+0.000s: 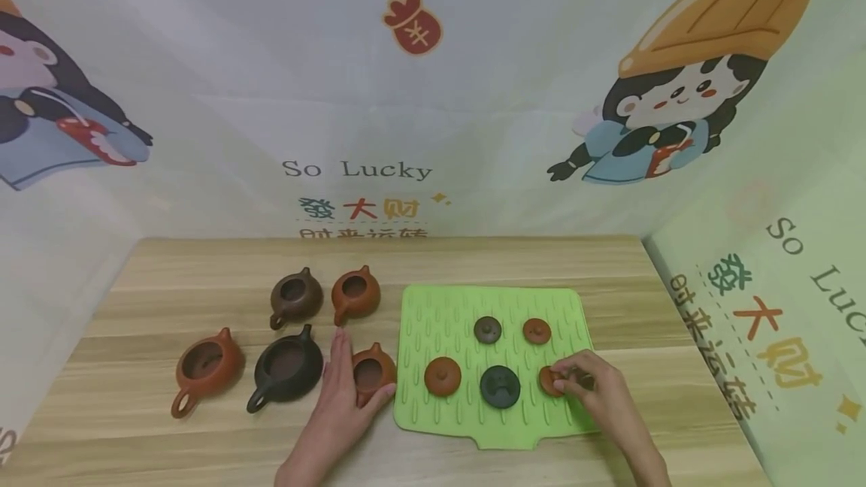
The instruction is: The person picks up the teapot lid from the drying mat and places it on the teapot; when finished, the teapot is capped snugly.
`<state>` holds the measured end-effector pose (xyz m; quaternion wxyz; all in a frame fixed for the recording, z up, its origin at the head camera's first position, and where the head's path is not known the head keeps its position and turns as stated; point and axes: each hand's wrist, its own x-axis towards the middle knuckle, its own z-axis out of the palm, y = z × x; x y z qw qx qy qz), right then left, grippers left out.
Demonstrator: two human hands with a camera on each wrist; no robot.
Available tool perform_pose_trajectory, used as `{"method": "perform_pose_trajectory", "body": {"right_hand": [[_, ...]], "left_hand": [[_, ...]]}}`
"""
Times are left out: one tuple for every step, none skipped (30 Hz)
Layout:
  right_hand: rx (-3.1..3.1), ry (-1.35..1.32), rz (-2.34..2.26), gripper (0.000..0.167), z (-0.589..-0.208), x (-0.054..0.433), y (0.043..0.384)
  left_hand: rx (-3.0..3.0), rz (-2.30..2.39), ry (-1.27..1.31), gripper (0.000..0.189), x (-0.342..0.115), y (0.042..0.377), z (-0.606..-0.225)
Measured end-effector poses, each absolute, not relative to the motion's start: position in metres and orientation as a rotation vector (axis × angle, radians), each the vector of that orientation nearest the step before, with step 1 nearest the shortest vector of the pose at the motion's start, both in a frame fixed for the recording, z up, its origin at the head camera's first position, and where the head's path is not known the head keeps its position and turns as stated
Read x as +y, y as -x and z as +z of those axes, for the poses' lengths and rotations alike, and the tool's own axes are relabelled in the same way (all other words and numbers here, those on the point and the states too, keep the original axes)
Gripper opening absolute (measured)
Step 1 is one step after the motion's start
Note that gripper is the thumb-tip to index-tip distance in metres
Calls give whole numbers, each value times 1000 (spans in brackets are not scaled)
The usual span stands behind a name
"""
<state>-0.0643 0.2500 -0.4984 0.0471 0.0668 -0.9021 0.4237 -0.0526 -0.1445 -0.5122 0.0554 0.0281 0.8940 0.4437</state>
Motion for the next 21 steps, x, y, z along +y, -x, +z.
{"method": "perform_pose_trajectory", "body": {"right_hand": [[-2749,-204,1289,20,-498,249,65],[-2741,-208,1288,20,-497,249,65],[-2733,-216,1283,21,-496,248,65],[-2724,-224,1278,21,-496,247,66],[-2715,-237,1272,21,-495,247,67],[-2703,-254,1264,21,-494,246,68],[-2691,-268,1260,21,-493,245,68],[-2679,-283,1255,21,-492,244,69],[-2667,-296,1250,21,-491,243,69],[-2655,-306,1246,21,-490,242,70],[-2645,-316,1242,22,-489,241,71],[-2635,-322,1240,22,-488,240,71],[-2628,-329,1243,21,-487,239,72],[-2621,-339,1246,21,-486,238,72],[-2617,-350,1251,21,-485,237,73],[-2614,-364,1254,21,-484,235,74],[-2611,-378,1260,21,-483,234,75],[-2606,-396,1265,21,-482,233,76],[-2601,-415,1269,21,-482,231,76],[-2597,-431,1269,22,-481,230,77],[-2596,-446,1264,22,-481,229,78]], "left_hand": [[2715,1356,-94,116,-145,53,-513],[2714,1362,-102,117,-145,53,-514],[2713,1368,-109,117,-145,53,-514],[2709,1379,-110,117,-146,52,-515],[2705,1384,-112,116,-146,52,-515],[2703,1389,-114,115,-146,52,-515],[2698,1388,-112,115,-146,52,-516],[2696,1388,-111,114,-146,52,-516],[2695,1387,-110,113,-146,52,-516],[2695,1387,-110,113,-146,51,-515],[2691,1385,-108,113,-145,51,-515],[2689,1389,-108,112,-145,51,-515],[2686,1391,-108,112,-145,51,-515],[2685,1394,-108,112,-145,51,-515],[2683,1397,-107,112,-145,51,-515],[2681,1403,-106,111,-145,51,-515],[2679,1410,-107,111,-145,51,-516],[2678,1415,-108,110,-145,51,-516],[2676,1426,-113,110,-145,51,-516],[2673,1438,-120,110,-145,51,-517],[2670,1450,-128,111,-145,51,-518]]}}
